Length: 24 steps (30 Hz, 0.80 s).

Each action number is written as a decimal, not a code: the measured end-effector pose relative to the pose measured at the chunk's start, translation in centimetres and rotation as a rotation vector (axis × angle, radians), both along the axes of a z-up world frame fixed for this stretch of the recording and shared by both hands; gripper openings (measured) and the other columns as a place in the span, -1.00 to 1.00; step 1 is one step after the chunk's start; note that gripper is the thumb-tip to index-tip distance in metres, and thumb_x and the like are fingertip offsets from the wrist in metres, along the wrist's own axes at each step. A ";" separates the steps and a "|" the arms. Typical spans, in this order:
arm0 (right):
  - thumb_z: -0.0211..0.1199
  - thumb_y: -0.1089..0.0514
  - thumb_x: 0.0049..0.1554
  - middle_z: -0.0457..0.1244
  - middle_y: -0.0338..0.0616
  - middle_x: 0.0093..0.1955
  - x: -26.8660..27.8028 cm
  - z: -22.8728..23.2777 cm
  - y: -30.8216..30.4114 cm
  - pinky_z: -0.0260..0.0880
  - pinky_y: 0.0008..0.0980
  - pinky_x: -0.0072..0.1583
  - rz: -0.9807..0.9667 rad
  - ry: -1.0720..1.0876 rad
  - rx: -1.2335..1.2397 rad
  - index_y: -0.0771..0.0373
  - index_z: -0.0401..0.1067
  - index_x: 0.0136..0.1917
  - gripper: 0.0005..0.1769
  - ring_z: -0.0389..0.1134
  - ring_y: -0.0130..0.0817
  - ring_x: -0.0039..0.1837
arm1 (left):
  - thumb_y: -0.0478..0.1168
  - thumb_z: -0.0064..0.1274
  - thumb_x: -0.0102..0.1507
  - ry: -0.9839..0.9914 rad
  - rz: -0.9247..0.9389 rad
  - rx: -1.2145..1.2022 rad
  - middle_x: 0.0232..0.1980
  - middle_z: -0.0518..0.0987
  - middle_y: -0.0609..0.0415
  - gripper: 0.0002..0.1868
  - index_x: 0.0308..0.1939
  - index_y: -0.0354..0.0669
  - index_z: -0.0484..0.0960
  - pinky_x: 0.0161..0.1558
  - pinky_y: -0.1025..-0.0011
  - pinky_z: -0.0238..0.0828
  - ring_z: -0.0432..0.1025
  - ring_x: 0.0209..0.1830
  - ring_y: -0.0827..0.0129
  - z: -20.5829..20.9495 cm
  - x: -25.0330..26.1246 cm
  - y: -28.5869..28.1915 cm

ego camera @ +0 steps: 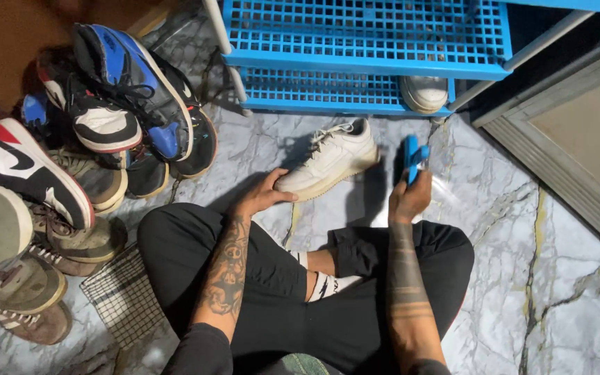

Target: The person sits on the floor and uses a blue brush to clean a white sneaker. They scrub the sole, sides, and upper parts of the shoe repeatedly, then place it on a blue plastic shoe rack.

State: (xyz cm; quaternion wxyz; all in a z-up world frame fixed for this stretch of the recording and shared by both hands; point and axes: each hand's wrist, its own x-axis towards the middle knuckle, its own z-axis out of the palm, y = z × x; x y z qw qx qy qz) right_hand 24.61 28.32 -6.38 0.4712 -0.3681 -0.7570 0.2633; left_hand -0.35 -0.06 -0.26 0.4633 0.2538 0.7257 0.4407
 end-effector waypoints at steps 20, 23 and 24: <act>0.07 0.40 0.12 0.17 -0.04 -0.33 -2.1 -1.2 -4.9 0.30 -0.22 -0.03 0.181 0.036 0.100 0.21 0.31 -0.30 -0.81 0.26 0.13 -0.21 | 0.14 0.41 -0.03 0.050 -0.046 -0.060 0.42 0.35 -0.38 0.00 0.44 0.03 0.34 0.43 0.08 0.13 0.19 0.49 -0.15 0.9 0.4 0.7; 0.31 0.36 0.03 0.33 0.14 -0.23 -5.8 8.7 -13.8 0.39 0.09 0.06 0.706 0.118 -0.078 0.34 0.47 -0.18 -0.95 0.37 0.29 -0.08 | 0.02 0.25 0.20 0.585 -0.156 -0.237 0.47 0.34 -0.36 -0.18 0.48 -0.15 0.34 0.49 0.11 0.16 0.20 0.51 -0.10 -26.0 -2.8 1.1; 0.31 0.36 0.03 0.33 0.14 -0.23 -5.8 5.6 -12.7 0.39 0.09 0.06 0.700 0.121 -0.078 0.34 0.47 -0.18 -0.95 0.37 0.29 -0.08 | 0.02 0.25 0.20 0.588 -0.162 -0.237 0.47 0.34 -0.36 -0.18 0.48 -0.15 0.34 0.49 0.11 0.16 0.20 0.51 -0.10 -18.7 -1.2 0.5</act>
